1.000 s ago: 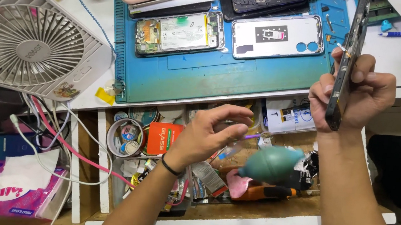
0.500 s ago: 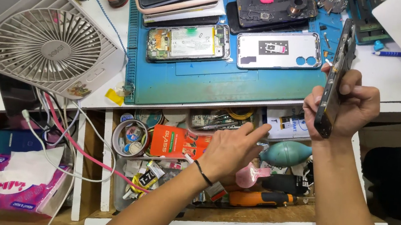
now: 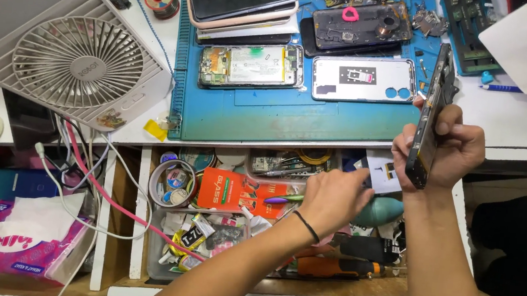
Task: Assembling the internal components of a smartphone, including connecting ribbon cables and securing the motherboard.
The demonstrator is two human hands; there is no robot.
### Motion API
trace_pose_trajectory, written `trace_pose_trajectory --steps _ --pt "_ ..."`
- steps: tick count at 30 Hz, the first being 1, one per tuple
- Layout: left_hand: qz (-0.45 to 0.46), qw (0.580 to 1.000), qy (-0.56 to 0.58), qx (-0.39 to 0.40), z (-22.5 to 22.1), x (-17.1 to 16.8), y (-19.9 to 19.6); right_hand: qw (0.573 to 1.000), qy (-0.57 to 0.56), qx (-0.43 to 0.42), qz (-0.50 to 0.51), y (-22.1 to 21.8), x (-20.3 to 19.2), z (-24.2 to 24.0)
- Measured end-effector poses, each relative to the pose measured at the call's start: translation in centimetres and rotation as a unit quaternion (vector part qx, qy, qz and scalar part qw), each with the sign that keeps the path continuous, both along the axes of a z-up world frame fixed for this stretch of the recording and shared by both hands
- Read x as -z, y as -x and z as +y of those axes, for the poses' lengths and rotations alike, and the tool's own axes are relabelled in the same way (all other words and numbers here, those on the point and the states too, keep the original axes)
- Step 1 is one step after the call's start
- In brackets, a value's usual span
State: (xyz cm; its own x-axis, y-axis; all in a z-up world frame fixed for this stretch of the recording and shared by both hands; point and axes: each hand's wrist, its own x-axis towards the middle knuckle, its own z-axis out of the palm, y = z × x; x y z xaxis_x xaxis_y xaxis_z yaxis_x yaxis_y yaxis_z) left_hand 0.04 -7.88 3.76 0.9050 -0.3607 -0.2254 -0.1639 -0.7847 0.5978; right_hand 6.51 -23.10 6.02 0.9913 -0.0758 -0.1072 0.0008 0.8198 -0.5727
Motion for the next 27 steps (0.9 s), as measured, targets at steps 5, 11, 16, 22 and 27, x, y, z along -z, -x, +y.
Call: trace_pose_trajectory --steps 5,11,16,22,27 --pt "-0.040 0.995 -0.064 0.061 -1.8 1.2 3.0 0.999 -0.027 -0.015 -0.008 0.0 0.3 -0.3" --pt "0.005 0.997 -0.019 0.074 -2.0 -0.8 3.4 1.000 -0.025 -0.005 -0.009 0.0 0.1 -0.4" --pt "0.011 0.997 0.011 0.080 -1.6 -0.5 3.6 1.000 -0.021 -0.002 -0.004 -0.1 0.3 -0.4" --pt "0.027 0.995 -0.016 0.096 0.0 -0.8 2.3 0.999 -0.037 -0.021 -0.022 -0.1 0.6 -0.6" --pt "-0.025 0.978 -0.175 0.108 2.9 1.0 1.8 1.000 -0.009 -0.003 0.004 0.0 -0.2 -0.1"
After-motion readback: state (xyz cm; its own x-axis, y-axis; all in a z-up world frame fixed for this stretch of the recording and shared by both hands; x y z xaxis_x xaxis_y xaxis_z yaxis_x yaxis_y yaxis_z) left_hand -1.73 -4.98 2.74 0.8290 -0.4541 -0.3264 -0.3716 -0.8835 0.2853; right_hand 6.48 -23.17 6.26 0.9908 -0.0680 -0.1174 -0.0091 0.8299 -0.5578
